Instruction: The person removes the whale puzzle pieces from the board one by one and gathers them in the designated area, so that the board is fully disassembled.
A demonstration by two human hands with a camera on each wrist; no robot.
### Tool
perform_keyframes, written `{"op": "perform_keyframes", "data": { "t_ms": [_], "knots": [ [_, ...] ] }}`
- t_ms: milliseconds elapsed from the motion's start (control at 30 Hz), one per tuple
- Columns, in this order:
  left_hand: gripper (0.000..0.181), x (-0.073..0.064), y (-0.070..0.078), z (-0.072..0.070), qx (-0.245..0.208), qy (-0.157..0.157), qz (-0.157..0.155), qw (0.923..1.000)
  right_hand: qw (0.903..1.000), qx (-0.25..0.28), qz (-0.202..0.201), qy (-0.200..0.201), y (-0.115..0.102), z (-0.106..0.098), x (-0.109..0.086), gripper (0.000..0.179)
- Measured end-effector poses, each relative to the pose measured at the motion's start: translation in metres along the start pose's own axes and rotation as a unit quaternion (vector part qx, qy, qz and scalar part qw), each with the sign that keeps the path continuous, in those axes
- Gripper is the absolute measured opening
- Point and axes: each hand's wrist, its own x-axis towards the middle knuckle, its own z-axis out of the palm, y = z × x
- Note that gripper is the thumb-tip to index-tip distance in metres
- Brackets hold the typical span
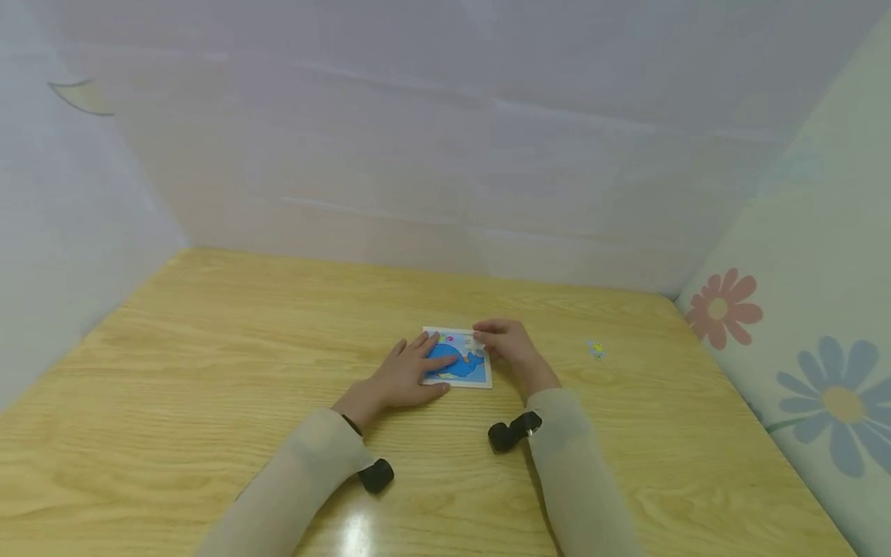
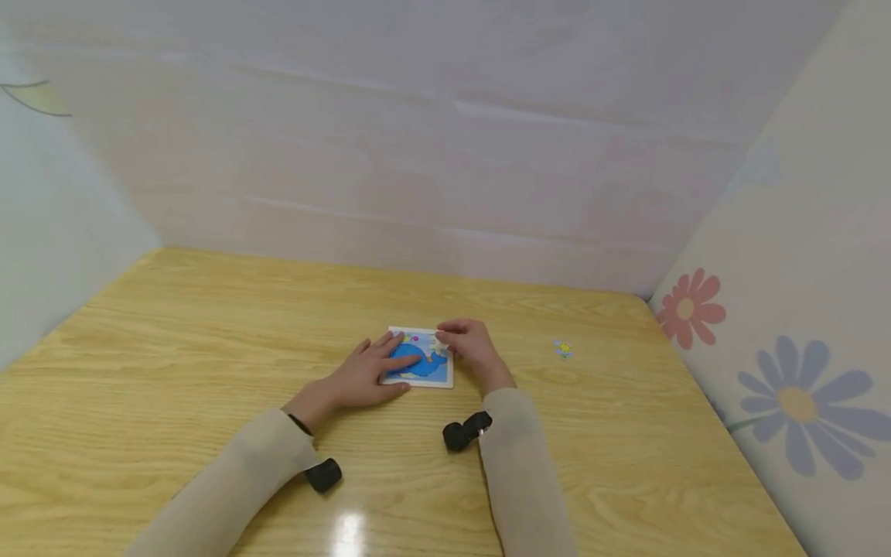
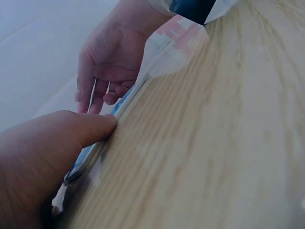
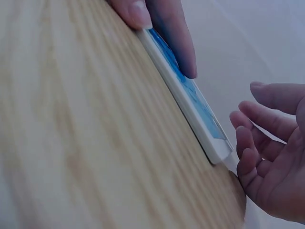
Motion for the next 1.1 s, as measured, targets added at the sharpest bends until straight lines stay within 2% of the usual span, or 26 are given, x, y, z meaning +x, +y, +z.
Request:
{"op": "perform_keyframes", "data": {
  "t_ms": [133, 467, 700, 833, 1100],
  "knots": [
    [0.050, 0.000, 0.001, 0.000, -0.003, 0.000, 0.001, 1.0000, 0.9999, -0.009, 0.004, 0.003, 0.004, 0.002, -0.001, 0.026],
    [0.050, -0.002, 0.008, -0.004, -0.001, -0.005, -0.002, 1.0000, 0.9982, -0.043, -0.032, 0.026, 0.014, 0.007, -0.005, 0.018],
    [0.049, -0.003, 0.008, -0.005, 0.002, -0.003, -0.001, 1.0000, 0.9938, -0.090, -0.050, 0.040, 0.013, 0.010, -0.003, 0.016],
    [0.050, -0.003, 0.008, -0.005, -0.001, -0.003, -0.002, 1.0000, 0.9912, -0.116, -0.052, 0.038, 0.010, 0.011, -0.004, 0.015],
    [0.050, -0.004, 0.011, -0.007, -0.003, -0.010, 0.000, 0.9999, 0.9905, -0.128, -0.034, 0.034, 0.005, 0.014, -0.009, 0.016]
  ]
}}
